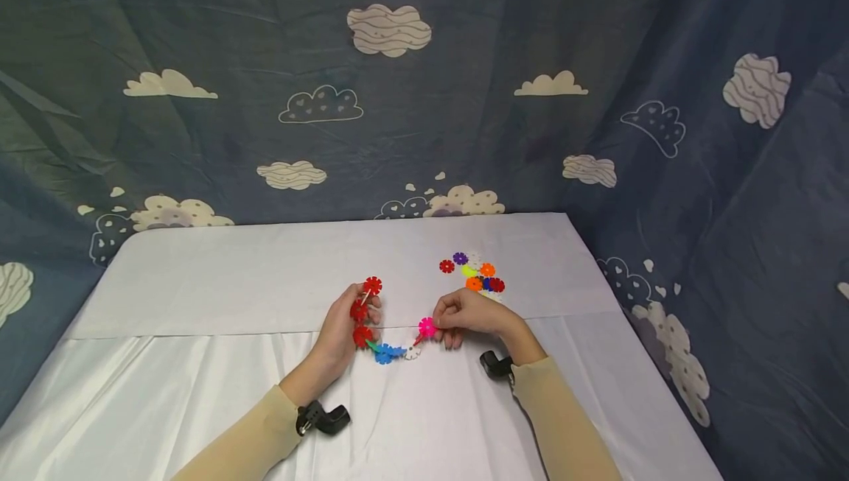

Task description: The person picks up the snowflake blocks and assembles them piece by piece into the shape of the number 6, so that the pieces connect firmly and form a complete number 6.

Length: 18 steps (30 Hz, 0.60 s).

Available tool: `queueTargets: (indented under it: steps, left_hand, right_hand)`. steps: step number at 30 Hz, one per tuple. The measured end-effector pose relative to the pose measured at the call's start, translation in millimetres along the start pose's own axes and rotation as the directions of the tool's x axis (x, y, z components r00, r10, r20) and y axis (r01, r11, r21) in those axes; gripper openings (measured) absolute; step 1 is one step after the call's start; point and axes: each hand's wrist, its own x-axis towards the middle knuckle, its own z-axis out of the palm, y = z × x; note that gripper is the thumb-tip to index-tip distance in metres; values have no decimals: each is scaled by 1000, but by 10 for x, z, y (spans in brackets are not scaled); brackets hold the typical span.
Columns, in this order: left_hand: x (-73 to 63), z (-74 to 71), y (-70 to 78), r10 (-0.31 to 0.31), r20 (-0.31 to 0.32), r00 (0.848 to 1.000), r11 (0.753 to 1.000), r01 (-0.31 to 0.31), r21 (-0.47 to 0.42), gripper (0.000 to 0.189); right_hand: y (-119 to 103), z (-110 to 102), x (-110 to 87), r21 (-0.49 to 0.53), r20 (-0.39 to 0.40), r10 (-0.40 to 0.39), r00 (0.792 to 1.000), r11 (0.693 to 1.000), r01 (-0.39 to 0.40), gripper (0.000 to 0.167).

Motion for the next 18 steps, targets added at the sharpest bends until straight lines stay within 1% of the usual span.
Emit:
queueTargets:
  steps: [2, 4, 6, 8, 13, 15, 17, 18]
  left_hand:
    - [-2, -3, -8, 6, 0, 1000, 999, -6, 45, 33]
    - [-4, -6, -23, 23, 5, 1000, 995, -23, 94, 32]
    - [-9, -10, -37, 45, 11, 999, 988, -46, 145, 31]
    - [-15, -13, -47, 63, 20, 998, 983, -65, 172, 30]
    - [-17, -22, -55, 84, 33, 996, 976, -89, 200, 32]
    - [-17, -23, -54, 83, 35, 996, 976, -88, 201, 32]
    - [-24, -21, -48, 77, 38, 996, 977, -83, 198, 31]
    - [-27, -20, -45, 73, 42, 996, 978, -79, 193, 31]
  right_hand:
    - [2, -12, -10, -10, 31, 11, 999, 1000, -10, 21]
    - [1, -21, -20, -11, 52, 15, 999, 1000, -15, 20]
    - [1, -21, -21, -8, 64, 17, 998, 1000, -16, 20]
    - [-2, -17, -19, -5, 73, 7, 997, 1000, -7, 20]
    - [9, 7, 2, -4, 112, -12, 994, 1000, 13, 17]
    - [16, 8, 4, -9, 128, -15, 992, 1000, 16, 18]
    - [15, -11, -9, -28, 126, -12, 992, 999, 16, 20]
    - [10, -36, -20, -38, 110, -14, 994, 999, 18, 21]
